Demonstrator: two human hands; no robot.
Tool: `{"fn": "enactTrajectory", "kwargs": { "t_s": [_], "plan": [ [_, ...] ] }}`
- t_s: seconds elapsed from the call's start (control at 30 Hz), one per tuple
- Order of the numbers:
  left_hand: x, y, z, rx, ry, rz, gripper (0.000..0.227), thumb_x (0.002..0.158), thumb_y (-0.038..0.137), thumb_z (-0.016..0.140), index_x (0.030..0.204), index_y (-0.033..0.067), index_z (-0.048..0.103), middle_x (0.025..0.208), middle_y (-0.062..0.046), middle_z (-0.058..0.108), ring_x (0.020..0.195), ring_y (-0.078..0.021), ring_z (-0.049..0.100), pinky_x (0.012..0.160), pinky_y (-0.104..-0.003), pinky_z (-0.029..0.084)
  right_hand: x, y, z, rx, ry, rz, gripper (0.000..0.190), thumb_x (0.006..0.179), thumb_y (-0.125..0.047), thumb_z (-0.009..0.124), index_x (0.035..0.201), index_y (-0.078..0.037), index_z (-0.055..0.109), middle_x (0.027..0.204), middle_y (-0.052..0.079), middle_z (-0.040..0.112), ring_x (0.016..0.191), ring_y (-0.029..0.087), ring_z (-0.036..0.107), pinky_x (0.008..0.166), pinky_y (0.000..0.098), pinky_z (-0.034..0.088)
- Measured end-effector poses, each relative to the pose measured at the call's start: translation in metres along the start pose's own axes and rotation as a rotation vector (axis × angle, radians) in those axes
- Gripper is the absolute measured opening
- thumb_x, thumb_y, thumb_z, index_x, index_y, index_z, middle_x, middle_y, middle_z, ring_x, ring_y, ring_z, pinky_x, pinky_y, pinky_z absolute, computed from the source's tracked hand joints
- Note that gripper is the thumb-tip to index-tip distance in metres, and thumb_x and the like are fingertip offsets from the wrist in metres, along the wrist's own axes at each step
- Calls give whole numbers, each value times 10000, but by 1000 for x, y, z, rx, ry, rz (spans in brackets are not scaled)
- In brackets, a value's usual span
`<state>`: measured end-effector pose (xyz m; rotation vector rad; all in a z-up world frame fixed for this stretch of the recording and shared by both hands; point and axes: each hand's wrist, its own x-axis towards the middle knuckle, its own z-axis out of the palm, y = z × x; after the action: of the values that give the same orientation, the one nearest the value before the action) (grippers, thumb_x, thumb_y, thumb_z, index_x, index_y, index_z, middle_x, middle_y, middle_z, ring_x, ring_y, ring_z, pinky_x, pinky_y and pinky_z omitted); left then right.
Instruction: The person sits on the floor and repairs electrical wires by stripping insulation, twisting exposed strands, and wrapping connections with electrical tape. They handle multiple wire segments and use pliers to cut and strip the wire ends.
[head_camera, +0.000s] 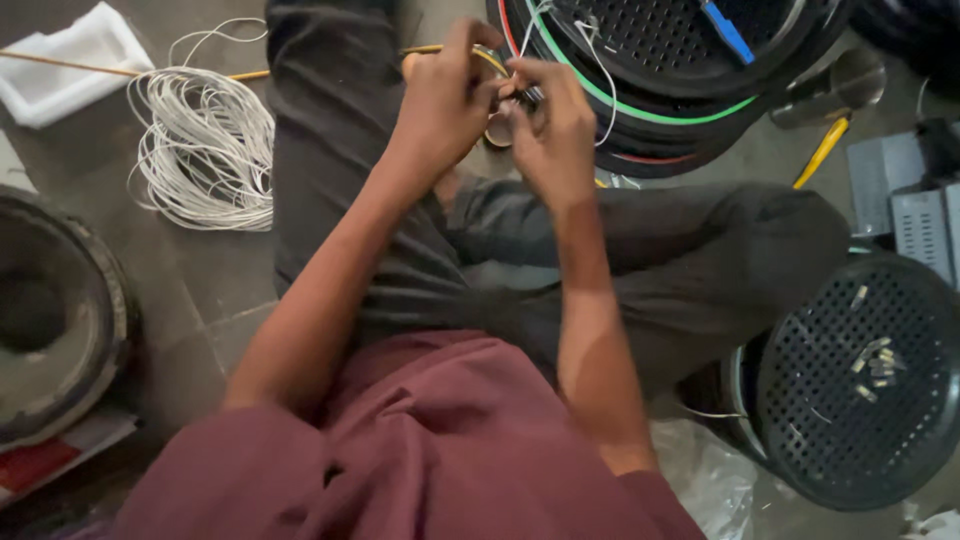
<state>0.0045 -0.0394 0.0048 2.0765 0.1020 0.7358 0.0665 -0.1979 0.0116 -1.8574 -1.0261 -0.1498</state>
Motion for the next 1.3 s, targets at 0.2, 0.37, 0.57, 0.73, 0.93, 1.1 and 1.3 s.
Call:
{"fn": "enactTrajectory", "kwargs": {
  "t_s": [0.2, 0.37, 0.57, 0.73, 0.93, 1.1, 1.3],
  "plan": [
    [13, 35, -11, -62, 29, 36, 361, 1029, 172, 807, 1252, 55, 549, 1059, -123, 744, 966, -273, 767, 875, -363, 577, 12, -25, -16, 66, 71, 28, 466, 931, 82, 668, 1369, -41, 568, 1184, 113, 660, 1028, 183, 709, 860, 286, 580],
    [26, 45, -17, -203, -92, 102, 428, 1120, 348, 639, 1415, 61, 521, 1395, -134, 661, 1327, -286, 626, 1110, -372, 478, 17, -39, -62, 845, 38, 367, 313, 1052, 7, 723, 1324, -41, 576, 1003, 99, 644, 802, 165, 687, 650, 253, 538],
    [37, 43, 22, -391, -419, 135, 564, 1077, 445, 592, 1427, 10, 515, 1438, -169, 572, 1417, -344, 492, 1233, -474, 366, 33, -40, -104, 836, 154, 391, 199, 1062, -81, 693, 1192, -22, 554, 1001, 138, 673, 784, 217, 722, 651, 272, 580],
    [66, 46, 63, -305, -376, 35, 237, 1045, 157, 617, 1258, 53, 607, 1143, -144, 670, 1156, -351, 647, 1016, -417, 505, 86, -10, -147, 581, 179, 368, 173, 1106, -14, 658, 1232, -1, 540, 1047, 158, 699, 803, 182, 696, 717, 268, 574],
    [114, 21, 86, -155, -237, 320, 286, 925, 84, 713, 1174, 20, 589, 996, -158, 649, 993, -379, 637, 902, -471, 490, 168, 65, -180, 509, 24, 384, 261, 1094, 18, 585, 1349, -24, 543, 1152, 123, 723, 863, 129, 673, 794, 238, 531],
    [121, 6, 100, -306, -236, 48, 341, 953, -35, 658, 1277, -23, 552, 1104, -194, 615, 993, -359, 665, 848, -427, 554, 182, 139, -146, 371, 89, 408, 209, 1085, 30, 616, 1265, -25, 527, 1236, 120, 751, 1008, 105, 683, 864, 234, 518],
    [108, 6, 98, -181, -119, -64, 326, 1016, -60, 620, 1334, -45, 549, 1199, -186, 621, 1073, -338, 674, 919, -400, 562, 171, 205, -118, 231, 53, 442, 174, 1004, 24, 685, 1166, -24, 643, 998, 1, 673, 865, 64, 656, 805, 225, 580]
  ]
}}
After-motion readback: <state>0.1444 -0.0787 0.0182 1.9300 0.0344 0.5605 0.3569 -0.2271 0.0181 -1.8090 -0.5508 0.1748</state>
